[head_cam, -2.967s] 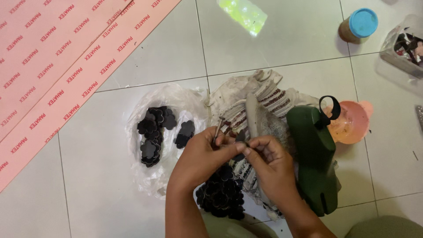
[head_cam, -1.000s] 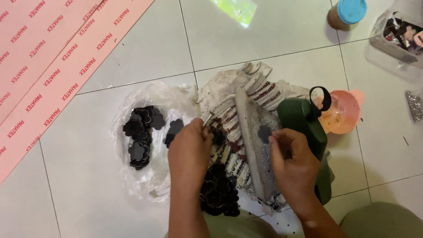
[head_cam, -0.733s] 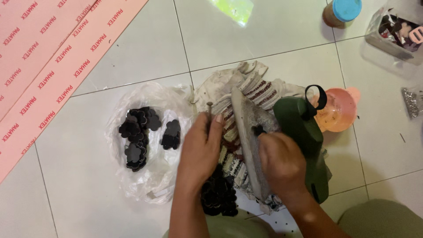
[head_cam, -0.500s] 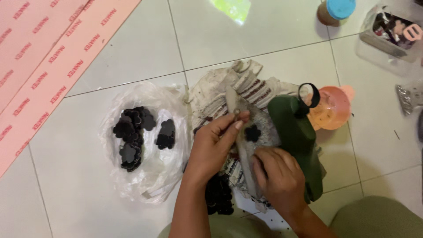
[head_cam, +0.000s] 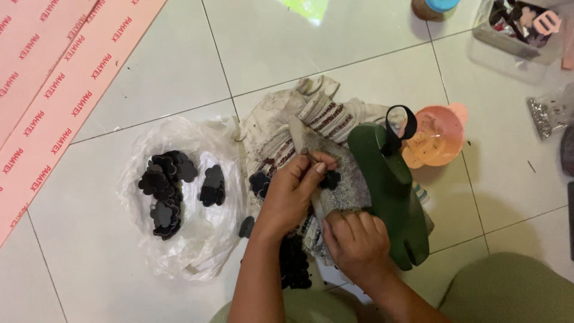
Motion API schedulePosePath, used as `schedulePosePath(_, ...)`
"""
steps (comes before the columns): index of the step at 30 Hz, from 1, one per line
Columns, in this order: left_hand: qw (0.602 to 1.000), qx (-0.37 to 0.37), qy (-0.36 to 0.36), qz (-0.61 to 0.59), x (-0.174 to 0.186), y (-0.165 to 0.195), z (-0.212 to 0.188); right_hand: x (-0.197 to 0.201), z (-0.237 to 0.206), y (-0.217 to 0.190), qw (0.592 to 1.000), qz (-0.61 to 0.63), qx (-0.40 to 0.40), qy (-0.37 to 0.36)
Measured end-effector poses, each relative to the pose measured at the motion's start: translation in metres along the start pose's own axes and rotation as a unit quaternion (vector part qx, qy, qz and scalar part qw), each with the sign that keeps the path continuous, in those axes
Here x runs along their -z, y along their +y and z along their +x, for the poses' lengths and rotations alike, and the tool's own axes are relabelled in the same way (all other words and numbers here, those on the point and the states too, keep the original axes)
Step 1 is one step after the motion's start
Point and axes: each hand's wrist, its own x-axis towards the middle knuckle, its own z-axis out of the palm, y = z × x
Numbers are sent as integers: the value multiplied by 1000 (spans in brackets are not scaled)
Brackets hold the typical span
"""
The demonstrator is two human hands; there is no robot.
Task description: The person sits on the floor decorating a green shoe with black flower-shaped decorations. They pick up a flower piece, hold the shoe steady, and use a small stick-like tool to press and position the flowers onto the shoe upper, placing finished flowers with a pile of others on a plastic bag.
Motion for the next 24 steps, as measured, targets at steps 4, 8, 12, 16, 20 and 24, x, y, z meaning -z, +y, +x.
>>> schedulePosePath(4,1000,10,7,3,-2,1,1,0,2,1,1000,8,-6,13)
schedulePosePath(8,1000,10,8,12,-4,5,2,0,3,1,1000,7,-11,4)
schedulePosePath(12,998,-8,-1,65,-7,12,1,0,1,3,1000,5,-6,3)
schedulePosePath(16,986,-8,-4,166,-13,20,-3,-2,0,3,1000,6,-8,4)
schedulePosePath(20,952,-119,-14,281,-17,28,-7,5,1,2,1000,25,-8,-12)
schedulePosePath(24,928,-174,7,329,-17,36,-9,31,2,9,997,-23,-60,33)
